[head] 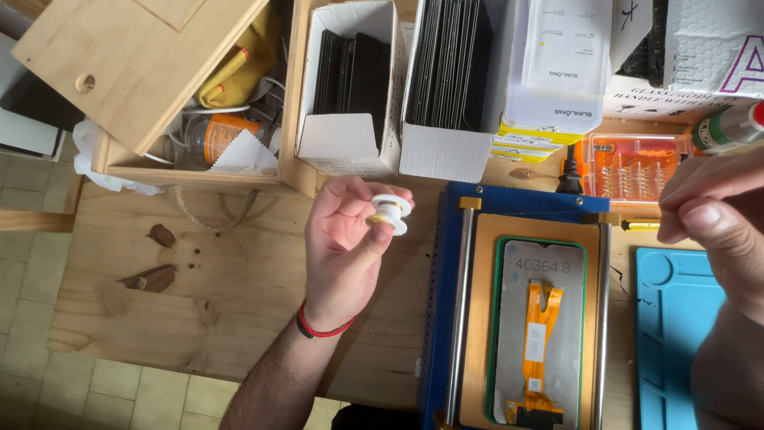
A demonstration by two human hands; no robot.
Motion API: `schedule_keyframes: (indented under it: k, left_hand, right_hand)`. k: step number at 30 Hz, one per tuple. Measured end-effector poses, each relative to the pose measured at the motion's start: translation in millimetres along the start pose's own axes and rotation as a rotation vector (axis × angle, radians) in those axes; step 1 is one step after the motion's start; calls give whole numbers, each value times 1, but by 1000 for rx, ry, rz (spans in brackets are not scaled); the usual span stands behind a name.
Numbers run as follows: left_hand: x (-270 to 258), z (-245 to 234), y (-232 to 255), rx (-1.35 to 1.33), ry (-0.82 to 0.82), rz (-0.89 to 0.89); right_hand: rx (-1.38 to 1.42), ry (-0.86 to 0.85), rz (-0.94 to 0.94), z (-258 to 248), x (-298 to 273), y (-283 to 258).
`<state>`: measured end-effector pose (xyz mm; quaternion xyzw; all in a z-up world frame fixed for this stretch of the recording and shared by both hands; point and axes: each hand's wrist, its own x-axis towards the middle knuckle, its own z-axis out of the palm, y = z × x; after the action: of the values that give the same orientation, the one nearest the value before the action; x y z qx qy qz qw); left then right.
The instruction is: The person handles a small white circular component and a thin wire over a blue mat. They then move to a blue device holding a smartphone screen and use the wire to work on the screen's edge.
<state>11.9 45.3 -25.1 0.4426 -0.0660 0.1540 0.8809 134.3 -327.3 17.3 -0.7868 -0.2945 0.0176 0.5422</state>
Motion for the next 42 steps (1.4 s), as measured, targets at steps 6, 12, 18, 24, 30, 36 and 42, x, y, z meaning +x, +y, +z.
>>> schedule_keyframes:
  k: [6, 12, 18, 24, 30, 36, 42]
  left_hand:
    - [3, -5, 5, 183, 41, 12]
    - [2, -3, -1, 246, -67, -9]
    - [1, 9, 10, 402, -181, -86]
    - [-4, 29, 34, 888, -279, 78]
    - [-16, 34, 51, 1172, -349, 241]
    - [-15, 32, 53, 973, -247, 130]
    - [-14, 1, 56, 1010, -382, 63]
  right_hand:
    - [-69, -57, -2, -29, -8, 28]
    - [-51, -29, 148, -51, -33, 34]
    - [-122, 1, 104, -60, -55, 33]
    - [-139, 46, 161, -51, -69, 13]
    - [-99, 74, 128, -59, -92, 29]
    - [-86, 71, 114, -64, -94, 39]
    - [-2, 98, 120, -72, -100, 45]
